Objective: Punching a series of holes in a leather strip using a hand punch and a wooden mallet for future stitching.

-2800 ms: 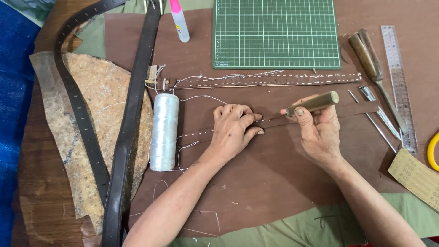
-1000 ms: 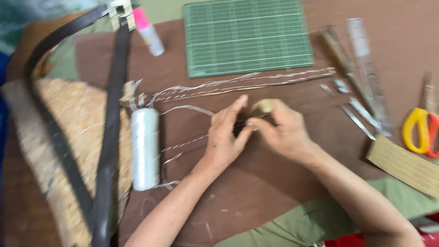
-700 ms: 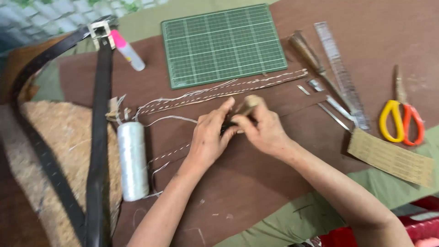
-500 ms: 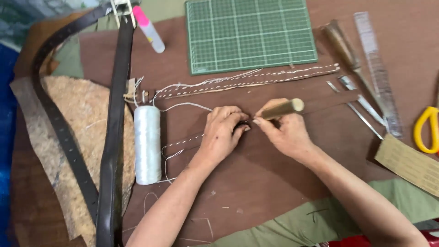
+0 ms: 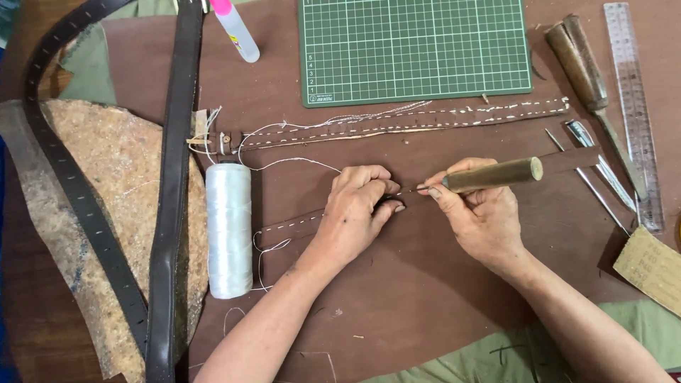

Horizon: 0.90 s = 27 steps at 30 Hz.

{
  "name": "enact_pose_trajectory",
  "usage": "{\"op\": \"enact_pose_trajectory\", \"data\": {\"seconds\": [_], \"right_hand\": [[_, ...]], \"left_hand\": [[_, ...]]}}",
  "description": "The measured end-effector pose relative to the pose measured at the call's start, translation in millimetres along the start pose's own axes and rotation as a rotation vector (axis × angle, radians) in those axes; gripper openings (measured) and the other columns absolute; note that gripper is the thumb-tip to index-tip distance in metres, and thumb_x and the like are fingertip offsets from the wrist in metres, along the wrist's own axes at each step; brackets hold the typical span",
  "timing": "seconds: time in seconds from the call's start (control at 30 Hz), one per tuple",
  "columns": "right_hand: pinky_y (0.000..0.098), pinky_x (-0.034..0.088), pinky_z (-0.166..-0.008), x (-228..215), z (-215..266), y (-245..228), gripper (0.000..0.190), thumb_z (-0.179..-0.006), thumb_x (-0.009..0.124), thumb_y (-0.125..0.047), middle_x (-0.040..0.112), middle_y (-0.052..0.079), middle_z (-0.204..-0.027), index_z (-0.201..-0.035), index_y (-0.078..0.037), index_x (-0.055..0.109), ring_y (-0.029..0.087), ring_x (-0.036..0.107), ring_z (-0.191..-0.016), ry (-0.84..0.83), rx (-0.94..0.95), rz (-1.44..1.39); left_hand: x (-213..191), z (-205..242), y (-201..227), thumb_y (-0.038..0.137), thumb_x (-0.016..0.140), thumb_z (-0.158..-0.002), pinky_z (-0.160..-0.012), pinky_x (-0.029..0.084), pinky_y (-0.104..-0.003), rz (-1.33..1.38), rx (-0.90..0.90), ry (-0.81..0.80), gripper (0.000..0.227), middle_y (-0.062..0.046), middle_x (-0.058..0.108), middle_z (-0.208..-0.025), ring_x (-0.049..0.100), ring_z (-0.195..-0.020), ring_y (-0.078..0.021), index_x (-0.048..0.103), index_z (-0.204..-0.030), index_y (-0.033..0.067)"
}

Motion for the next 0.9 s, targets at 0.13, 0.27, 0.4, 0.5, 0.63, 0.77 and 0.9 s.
{"op": "enact_pose_trajectory", "data": {"seconds": [0.13,0.27,0.4,0.5,0.63,0.77,0.9], "right_hand": [[0.0238,0.051,-0.072,0.4,-2.0,1.5,0.021,-0.098,0.069,-0.001,0.076,0.012,-0.095,-0.109,-0.002,0.051,0.006,0.061,-0.081,0.021,0.043,0.01],[0.0241,0.053,-0.077,2.8,-3.2,0.9,0.019,-0.098,0.07,-0.002,0.076,0.012,-0.096,-0.108,-0.002,0.054,0.006,0.063,-0.086,0.006,0.067,0.001],[0.0241,0.053,-0.077,2.9,-2.3,3.3,0.02,-0.097,0.071,-0.001,0.077,0.013,-0.095,-0.109,-0.002,0.054,0.008,0.064,-0.085,0.021,0.078,-0.005],[0.0247,0.054,-0.077,3.3,-2.6,4.3,0.021,-0.097,0.072,-0.001,0.077,0.013,-0.096,-0.11,-0.002,0.055,0.008,0.065,-0.086,0.026,0.08,-0.003],[0.0277,0.056,-0.08,4.2,-3.6,1.8,0.022,-0.096,0.072,0.001,0.077,0.015,-0.095,-0.111,0.0,0.054,0.011,0.066,-0.087,0.039,0.048,-0.017],[0.0267,0.056,-0.079,2.0,-2.5,6.4,0.024,-0.096,0.072,0.002,0.077,0.015,-0.095,-0.11,-0.001,0.054,0.01,0.067,-0.089,0.037,0.036,-0.007],[0.0284,0.057,-0.08,1.3,-1.4,9.2,0.025,-0.096,0.072,0.003,0.077,0.016,-0.096,-0.112,0.0,0.053,0.012,0.069,-0.09,0.038,0.026,-0.009]], "left_hand": [[-0.8,-0.8,1.1,0.016,0.083,-0.082,-0.105,0.045,-0.043,0.008,-0.009,-0.014,0.022,-0.002,0.065,-0.109,0.061,-0.114,-0.026,0.074,-0.102,0.0137],[-0.6,-0.6,1.2,0.014,0.083,-0.081,-0.103,0.046,-0.043,0.01,0.003,0.0,0.022,-0.003,0.065,-0.108,0.061,-0.112,-0.0271,0.074,-0.101,0.0132],[-1.6,-1.0,2.3,0.014,0.083,-0.08,-0.103,0.046,-0.043,0.005,0.005,0.007,0.023,-0.003,0.065,-0.108,0.061,-0.112,-0.0272,0.074,-0.101,0.0129],[-2.0,-1.3,2.4,0.015,0.084,-0.08,-0.102,0.046,-0.043,0.003,0.011,0.012,0.022,-0.003,0.066,-0.107,0.061,-0.112,-0.027,0.074,-0.1,0.0131],[-3.6,-1.8,4.5,0.013,0.083,-0.08,-0.101,0.047,-0.044,0.019,0.018,0.016,0.021,-0.003,0.065,-0.106,0.062,-0.11,-0.0279,0.073,-0.099,0.0123],[-3.0,-1.7,3.9,0.014,0.084,-0.079,-0.101,0.046,-0.042,0.003,0.021,0.022,0.021,-0.001,0.065,-0.106,0.061,-0.111,-0.0257,0.074,-0.098,0.0137],[-5.5,-2.8,6.5,0.014,0.084,-0.079,-0.101,0.047,-0.043,0.008,0.023,0.022,0.021,-0.003,0.065,-0.106,0.062,-0.111,-0.0271,0.073,-0.098,0.0128]]}}
Point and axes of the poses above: each hand's wrist, its own z-axis away from the middle knuckle, its own x-axis out of the palm, y = z × x, the point moved 7 cm from there along -z, towards the middle knuckle
